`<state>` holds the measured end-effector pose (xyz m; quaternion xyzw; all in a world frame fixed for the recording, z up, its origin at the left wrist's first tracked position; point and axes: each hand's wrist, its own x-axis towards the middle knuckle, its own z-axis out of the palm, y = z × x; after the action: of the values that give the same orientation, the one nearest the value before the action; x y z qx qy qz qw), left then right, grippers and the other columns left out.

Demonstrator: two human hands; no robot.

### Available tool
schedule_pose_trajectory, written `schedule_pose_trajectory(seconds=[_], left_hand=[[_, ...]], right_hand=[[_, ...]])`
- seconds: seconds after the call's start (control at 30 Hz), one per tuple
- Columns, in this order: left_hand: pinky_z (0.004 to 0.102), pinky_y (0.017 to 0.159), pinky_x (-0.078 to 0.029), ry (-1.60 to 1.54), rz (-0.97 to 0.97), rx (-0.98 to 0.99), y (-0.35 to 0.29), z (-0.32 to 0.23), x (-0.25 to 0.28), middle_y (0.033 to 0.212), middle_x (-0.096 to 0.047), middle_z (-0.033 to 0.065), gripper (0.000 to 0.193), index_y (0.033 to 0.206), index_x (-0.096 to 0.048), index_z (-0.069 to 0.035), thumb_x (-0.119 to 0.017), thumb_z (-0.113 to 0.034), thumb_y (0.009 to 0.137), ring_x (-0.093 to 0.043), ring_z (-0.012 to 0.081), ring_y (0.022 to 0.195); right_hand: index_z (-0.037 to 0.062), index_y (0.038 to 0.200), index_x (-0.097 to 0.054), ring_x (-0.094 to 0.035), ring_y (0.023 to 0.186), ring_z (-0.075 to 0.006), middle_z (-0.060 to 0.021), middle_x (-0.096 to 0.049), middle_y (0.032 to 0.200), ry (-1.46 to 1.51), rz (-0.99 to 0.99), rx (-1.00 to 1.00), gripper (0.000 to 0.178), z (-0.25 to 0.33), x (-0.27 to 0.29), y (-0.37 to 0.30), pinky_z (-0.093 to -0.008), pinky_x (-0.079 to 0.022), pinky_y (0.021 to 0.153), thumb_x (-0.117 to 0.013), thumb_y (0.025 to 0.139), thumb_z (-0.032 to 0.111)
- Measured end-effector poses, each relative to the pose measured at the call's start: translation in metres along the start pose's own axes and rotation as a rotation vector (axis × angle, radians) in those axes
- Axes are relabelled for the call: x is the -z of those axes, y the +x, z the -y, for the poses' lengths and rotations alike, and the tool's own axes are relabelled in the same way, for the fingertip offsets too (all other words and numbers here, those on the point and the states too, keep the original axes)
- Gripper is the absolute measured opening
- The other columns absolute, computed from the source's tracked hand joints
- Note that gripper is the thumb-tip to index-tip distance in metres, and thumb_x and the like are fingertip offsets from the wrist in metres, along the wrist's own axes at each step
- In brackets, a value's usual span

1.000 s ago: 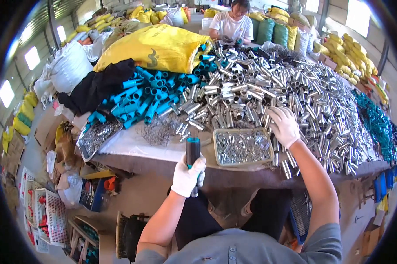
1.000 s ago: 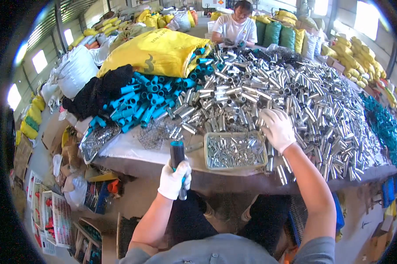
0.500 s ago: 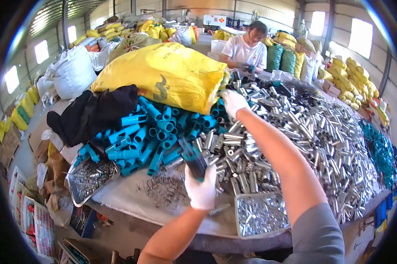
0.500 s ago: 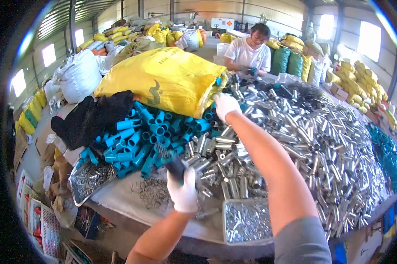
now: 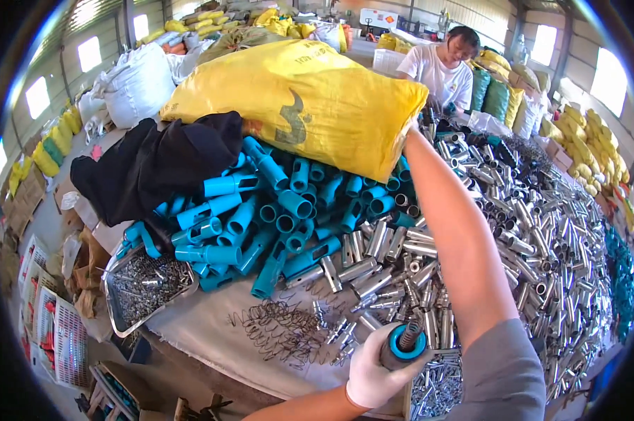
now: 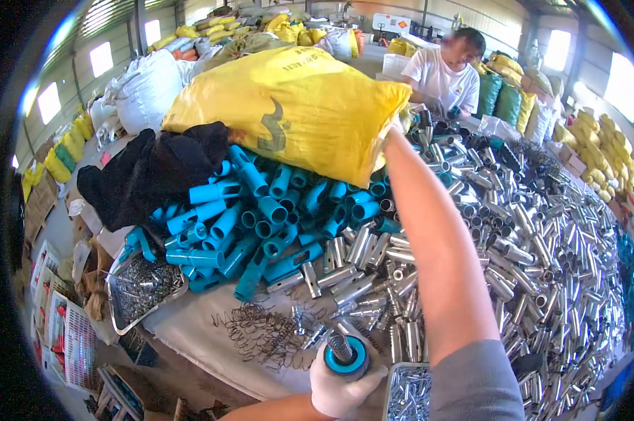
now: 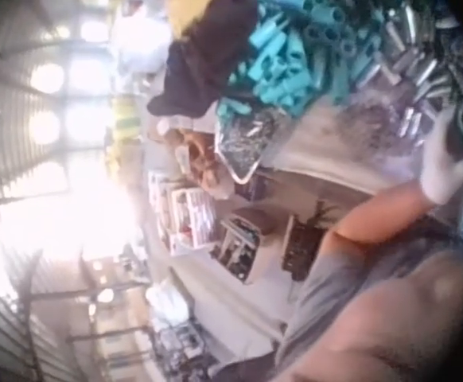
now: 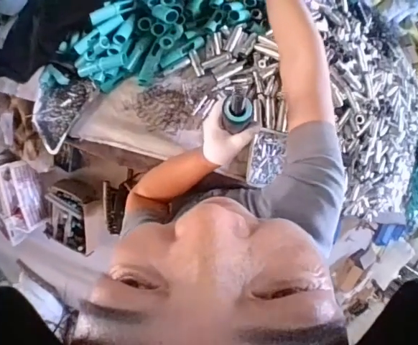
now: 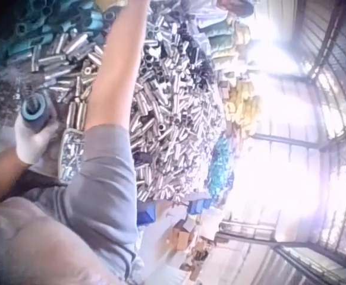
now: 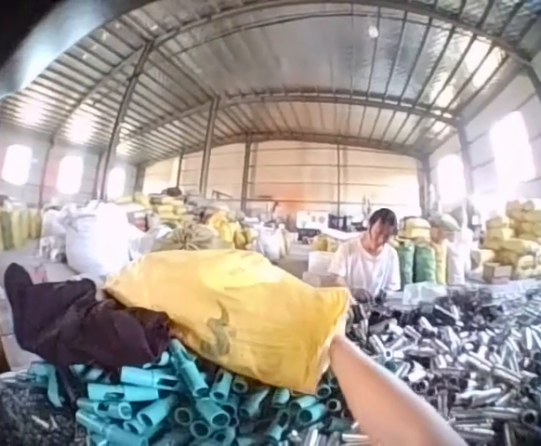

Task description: Assembling metal tubes and plastic handles using a thin alignment tool to insert pins.

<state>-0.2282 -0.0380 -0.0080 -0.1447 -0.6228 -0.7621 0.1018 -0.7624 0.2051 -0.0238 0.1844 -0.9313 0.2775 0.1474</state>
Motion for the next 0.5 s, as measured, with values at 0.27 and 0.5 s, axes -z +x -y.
schedule_pose_trajectory(seconds=[0.27,0.5], left_hand=[[0.0272,0.075,-0.051,-0.223,0.001,0.084,-0.009,-0.003,-0.003,0.091,-0.065,0.0106,0.056,0.107,-0.055,0.002,-0.086,-0.011,0.063,-0.063,0.0132,0.083],[0.0289,0.072,-0.052,0.025,0.067,0.101,-0.014,0.013,0.010,0.087,-0.065,0.0099,0.054,0.105,-0.054,0.002,-0.085,-0.012,0.062,-0.064,0.0152,0.078]], right_hand=[[0.0141,0.133,-0.047,-0.044,0.124,-0.0214,-0.0080,-0.047,0.137,-0.115,-0.021,0.001,0.048,0.124,-0.040,0.012,-0.0299,-0.035,0.102,-0.044,0.090,0.036],[0.0142,0.132,-0.048,-0.046,0.123,-0.0220,-0.0084,-0.048,0.136,-0.239,-0.052,-0.011,0.050,0.177,-0.001,-0.080,-0.0303,-0.036,0.101,-0.047,0.088,0.038]])
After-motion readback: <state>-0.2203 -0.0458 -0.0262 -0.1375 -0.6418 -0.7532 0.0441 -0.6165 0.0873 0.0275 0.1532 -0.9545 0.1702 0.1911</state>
